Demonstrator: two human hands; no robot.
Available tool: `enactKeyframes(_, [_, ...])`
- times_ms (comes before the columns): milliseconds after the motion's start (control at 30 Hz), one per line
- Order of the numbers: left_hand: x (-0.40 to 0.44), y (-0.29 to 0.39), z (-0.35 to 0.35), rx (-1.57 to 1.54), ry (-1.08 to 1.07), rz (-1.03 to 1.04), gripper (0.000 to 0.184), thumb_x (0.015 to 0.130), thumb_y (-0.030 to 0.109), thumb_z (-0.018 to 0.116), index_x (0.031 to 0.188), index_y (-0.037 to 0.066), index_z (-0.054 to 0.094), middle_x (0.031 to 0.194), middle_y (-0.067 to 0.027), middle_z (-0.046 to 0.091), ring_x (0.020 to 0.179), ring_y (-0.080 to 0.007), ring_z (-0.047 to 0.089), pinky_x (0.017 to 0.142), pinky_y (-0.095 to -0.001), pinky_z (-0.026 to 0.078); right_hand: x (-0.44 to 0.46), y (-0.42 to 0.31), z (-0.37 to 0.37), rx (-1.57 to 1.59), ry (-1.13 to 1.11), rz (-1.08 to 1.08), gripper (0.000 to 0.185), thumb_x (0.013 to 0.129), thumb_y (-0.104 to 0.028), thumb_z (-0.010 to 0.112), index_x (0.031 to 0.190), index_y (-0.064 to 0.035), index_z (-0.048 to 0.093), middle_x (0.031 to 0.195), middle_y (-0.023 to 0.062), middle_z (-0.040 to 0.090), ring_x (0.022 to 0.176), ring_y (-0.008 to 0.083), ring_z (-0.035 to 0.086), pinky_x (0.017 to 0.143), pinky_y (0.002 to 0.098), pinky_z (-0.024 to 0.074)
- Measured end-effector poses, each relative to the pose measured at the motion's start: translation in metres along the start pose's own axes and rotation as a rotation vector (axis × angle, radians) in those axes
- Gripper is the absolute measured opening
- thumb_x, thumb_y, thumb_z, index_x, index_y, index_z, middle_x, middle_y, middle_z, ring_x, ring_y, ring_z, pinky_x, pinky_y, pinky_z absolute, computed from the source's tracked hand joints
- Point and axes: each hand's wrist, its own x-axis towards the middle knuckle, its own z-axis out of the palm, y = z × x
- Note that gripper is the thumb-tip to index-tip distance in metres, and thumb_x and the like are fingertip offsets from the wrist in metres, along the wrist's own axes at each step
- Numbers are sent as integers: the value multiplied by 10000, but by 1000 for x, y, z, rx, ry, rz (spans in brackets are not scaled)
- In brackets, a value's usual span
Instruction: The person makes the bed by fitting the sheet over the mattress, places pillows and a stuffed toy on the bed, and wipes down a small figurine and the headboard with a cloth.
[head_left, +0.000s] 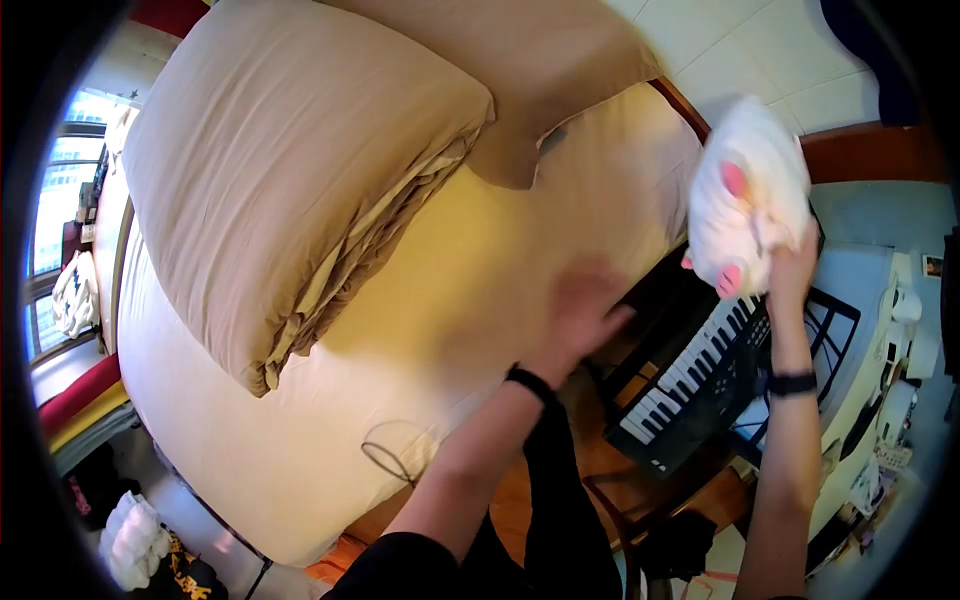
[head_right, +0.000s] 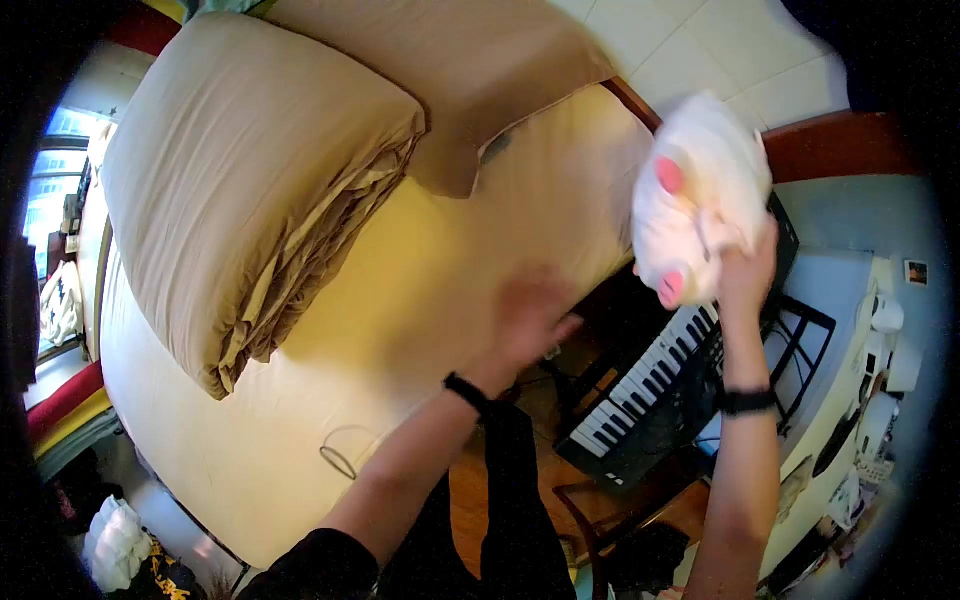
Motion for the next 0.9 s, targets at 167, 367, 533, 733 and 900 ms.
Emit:
enactKeyframes(167, [11, -1, -14, -314, 272, 37, 374, 843, 222, 554, 1177, 69, 481, 1222, -139, 473, 1161, -290, 433, 961, -426, 340, -37, 14, -69, 219, 109, 136, 681, 783, -42, 650, 1359, -9, 288, 1273, 130, 456, 1107, 218, 497, 930, 316, 415])
enactKeyframes(367, [10, -111, -38, 618, 495, -647, 509, 904, 245, 413, 1377, 90, 305, 1429, -225, 230, 1329, -383, 183, 1023, -547, 164, -79, 22, -86, 545, 266, 246, 687, 769, -111, 650, 1339, 6, 285, 1311, 186, 401, 1192, 285, 435, 989, 396, 381])
enactKeyframes(533, [129, 25, 18, -10, 11, -271, 222, 752, 200, 583, 940, 90, 622, 884, -143, 600, 906, -305, 555, 836, -443, 414, -148, 19, -103, 380, 275, 352, 688, 768, -114, 650, 1339, 7, 285, 1310, 186, 402, 1190, 284, 436, 990, 396, 380])
enactKeyframes(733, [150, 58, 80, -33, 9, 326, 385, 777, 239, 633, 1119, 80, 552, 1196, -167, 519, 1153, -335, 450, 968, -463, 347, -180, 18, -122, 325, 288, 448, 688, 768, -117, 651, 1338, 7, 285, 1307, 186, 402, 1188, 283, 436, 991, 397, 378])
enactKeyframes(900, [201, 39, 46, -489, 188, -264, 243, 822, 195, 556, 1011, 44, 528, 999, -167, 561, 968, -298, 526, 841, -432, 424, -199, 23, -131, 323, 265, 537, 689, 768, -120, 652, 1338, 7, 285, 1306, 186, 403, 1186, 282, 437, 992, 398, 376])
